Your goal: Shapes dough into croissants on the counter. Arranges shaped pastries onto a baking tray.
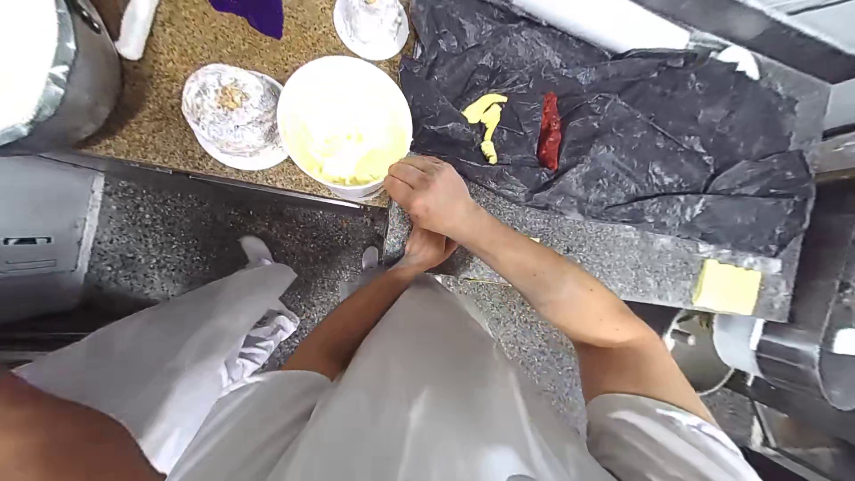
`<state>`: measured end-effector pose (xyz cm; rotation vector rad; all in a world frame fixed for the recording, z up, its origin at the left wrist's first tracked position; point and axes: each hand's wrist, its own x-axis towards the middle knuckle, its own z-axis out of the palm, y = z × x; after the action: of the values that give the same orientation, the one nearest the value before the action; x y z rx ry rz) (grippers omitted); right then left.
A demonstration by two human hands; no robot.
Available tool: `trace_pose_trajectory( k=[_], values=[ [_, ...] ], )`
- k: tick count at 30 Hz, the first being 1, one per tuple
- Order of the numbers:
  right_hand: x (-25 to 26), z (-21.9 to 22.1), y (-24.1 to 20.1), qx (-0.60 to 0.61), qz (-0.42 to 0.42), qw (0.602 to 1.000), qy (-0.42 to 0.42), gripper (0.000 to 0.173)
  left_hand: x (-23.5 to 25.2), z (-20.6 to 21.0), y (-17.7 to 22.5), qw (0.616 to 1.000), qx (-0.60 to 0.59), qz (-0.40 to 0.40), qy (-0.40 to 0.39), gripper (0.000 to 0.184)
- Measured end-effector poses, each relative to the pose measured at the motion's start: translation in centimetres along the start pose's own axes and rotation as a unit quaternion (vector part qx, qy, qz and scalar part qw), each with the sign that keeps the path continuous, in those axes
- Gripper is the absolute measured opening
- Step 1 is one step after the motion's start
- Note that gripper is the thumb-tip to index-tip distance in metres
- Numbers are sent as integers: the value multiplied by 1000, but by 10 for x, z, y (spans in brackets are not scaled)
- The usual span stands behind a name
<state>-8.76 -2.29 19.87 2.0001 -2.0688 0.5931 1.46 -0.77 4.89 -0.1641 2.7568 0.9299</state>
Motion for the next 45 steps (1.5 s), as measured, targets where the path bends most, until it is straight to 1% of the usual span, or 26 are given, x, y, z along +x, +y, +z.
trace_pose_trajectory(
  k=[2,3,5,6,8,9,11,12,14,15,16,17,19,21,23,25,27,29,32,33,35,36,38,40,43,45],
  values=[
    [-17,-2,-2,12,45,999,19,19,0,-1,0,1000,10,-7,-24,67],
    [-33,-3,-5,23,92,995,30,18,0,-5,0,999,7,-10,-36,65],
    [-79,-3,-11,35,224,973,48,15,4,-11,0,1000,-8,4,-16,61],
    [-108,0,-13,25,296,953,55,14,9,-4,-5,999,6,26,30,64],
    [-179,4,-20,-19,424,903,61,24,21,25,-21,993,27,58,99,71],
    [-215,4,-26,-45,473,877,64,29,25,36,-25,992,31,64,107,73],
    [-277,2,-46,-91,553,826,63,37,27,41,-25,993,42,65,91,76],
    [-299,1,-56,-96,588,802,45,42,27,41,-25,993,50,63,85,77],
    [-333,3,-74,-53,637,769,-30,49,26,41,-25,992,67,62,87,77],
    [-349,7,-80,-22,640,765,-73,50,26,42,-25,991,73,61,97,76],
    [-364,11,-82,1,627,773,-98,49,27,44,-26,989,75,61,109,74],
    [-376,13,-82,14,607,788,-99,43,30,45,-25,988,74,60,120,72],
    [-392,5,-74,29,576,816,-45,29,32,47,-17,988,44,62,132,65],
    [-399,-12,-57,43,567,823,-5,25,34,45,10,995,6,59,86,58],
    [-400,-26,-23,59,556,829,13,27,48,42,51,996,-45,69,21,51],
    [-403,-34,10,88,535,840,-8,37,65,49,92,993,-73,76,-46,48],
    [-406,-33,37,126,509,850,-49,47,80,58,123,990,-60,67,-110,50],
    [-407,-28,59,141,474,865,-82,46,95,65,143,989,-32,44,-140,53],
    [-409,-24,75,153,436,879,-120,40,103,72,155,989,-7,-4,-145,52],
    [-409,-25,77,158,434,877,-132,41,103,74,157,989,-6,-11,-145,48],
    [-407,-30,82,169,444,865,-162,44,101,77,158,991,-6,-3,-135,35],
    [-406,-33,83,175,448,860,-168,41,99,78,159,992,-6,5,-125,29],
    [-405,-35,86,196,446,860,-153,27,94,80,157,995,5,35,-94,21],
    [-407,-34,85,224,429,866,-120,17,89,80,156,995,16,63,-72,17],
    [-406,-32,83,234,414,876,-85,10,93,73,160,993,9,87,-85,22],
    [-404,-33,75,215,410,883,-85,6,93,74,162,990,10,103,-99,27]
  ],
)
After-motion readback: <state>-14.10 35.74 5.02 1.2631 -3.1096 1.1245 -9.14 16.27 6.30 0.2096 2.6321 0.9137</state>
